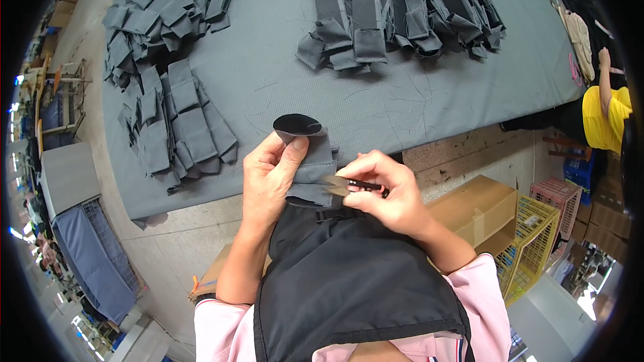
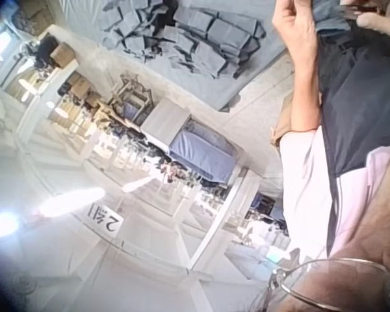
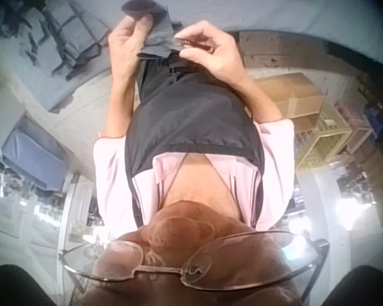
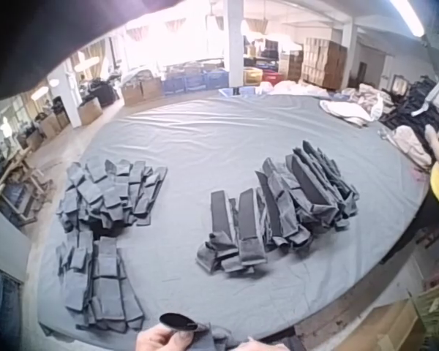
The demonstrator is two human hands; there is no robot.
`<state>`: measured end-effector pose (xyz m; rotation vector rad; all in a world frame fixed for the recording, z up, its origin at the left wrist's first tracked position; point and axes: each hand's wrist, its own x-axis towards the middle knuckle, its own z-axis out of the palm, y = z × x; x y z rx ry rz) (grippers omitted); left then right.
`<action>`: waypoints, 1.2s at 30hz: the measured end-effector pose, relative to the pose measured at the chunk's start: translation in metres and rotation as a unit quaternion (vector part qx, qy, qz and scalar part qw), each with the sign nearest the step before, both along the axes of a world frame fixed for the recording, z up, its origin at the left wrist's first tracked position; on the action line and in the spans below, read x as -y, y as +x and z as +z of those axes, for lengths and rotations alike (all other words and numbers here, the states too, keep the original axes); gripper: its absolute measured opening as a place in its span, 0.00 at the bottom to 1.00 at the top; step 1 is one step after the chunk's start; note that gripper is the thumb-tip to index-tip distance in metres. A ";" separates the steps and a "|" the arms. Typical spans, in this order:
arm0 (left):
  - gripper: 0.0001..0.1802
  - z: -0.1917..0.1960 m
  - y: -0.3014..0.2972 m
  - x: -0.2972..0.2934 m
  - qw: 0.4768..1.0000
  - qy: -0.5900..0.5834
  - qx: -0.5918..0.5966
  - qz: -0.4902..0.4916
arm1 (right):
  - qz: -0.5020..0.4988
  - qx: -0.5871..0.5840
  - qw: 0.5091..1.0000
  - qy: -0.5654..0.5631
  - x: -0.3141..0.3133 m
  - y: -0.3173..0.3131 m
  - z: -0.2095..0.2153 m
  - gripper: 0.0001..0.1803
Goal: Trimming excess material from small black fabric pieces using snips.
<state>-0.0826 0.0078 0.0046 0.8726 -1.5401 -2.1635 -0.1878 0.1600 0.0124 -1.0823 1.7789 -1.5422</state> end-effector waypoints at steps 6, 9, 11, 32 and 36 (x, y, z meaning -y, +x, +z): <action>0.13 -0.001 0.000 0.000 0.999 -0.022 0.017 0.034 | -0.078 -0.071 0.994 0.018 -0.005 -0.001 0.007 0.12; 0.13 0.004 -0.003 -0.002 0.999 -0.016 0.011 0.046 | -0.091 -0.199 0.976 0.001 -0.005 0.002 -0.004 0.14; 0.13 0.003 -0.003 -0.003 0.999 -0.025 0.009 0.044 | -0.096 -0.251 0.963 0.008 -0.005 0.004 -0.008 0.15; 0.12 0.000 0.001 -0.004 0.998 -0.052 0.039 0.021 | -0.036 -0.389 0.921 0.003 0.007 -0.002 0.005 0.15; 0.13 0.003 0.002 -0.003 0.999 -0.021 0.050 0.005 | 0.003 -0.368 0.930 -0.006 0.010 -0.007 0.003 0.15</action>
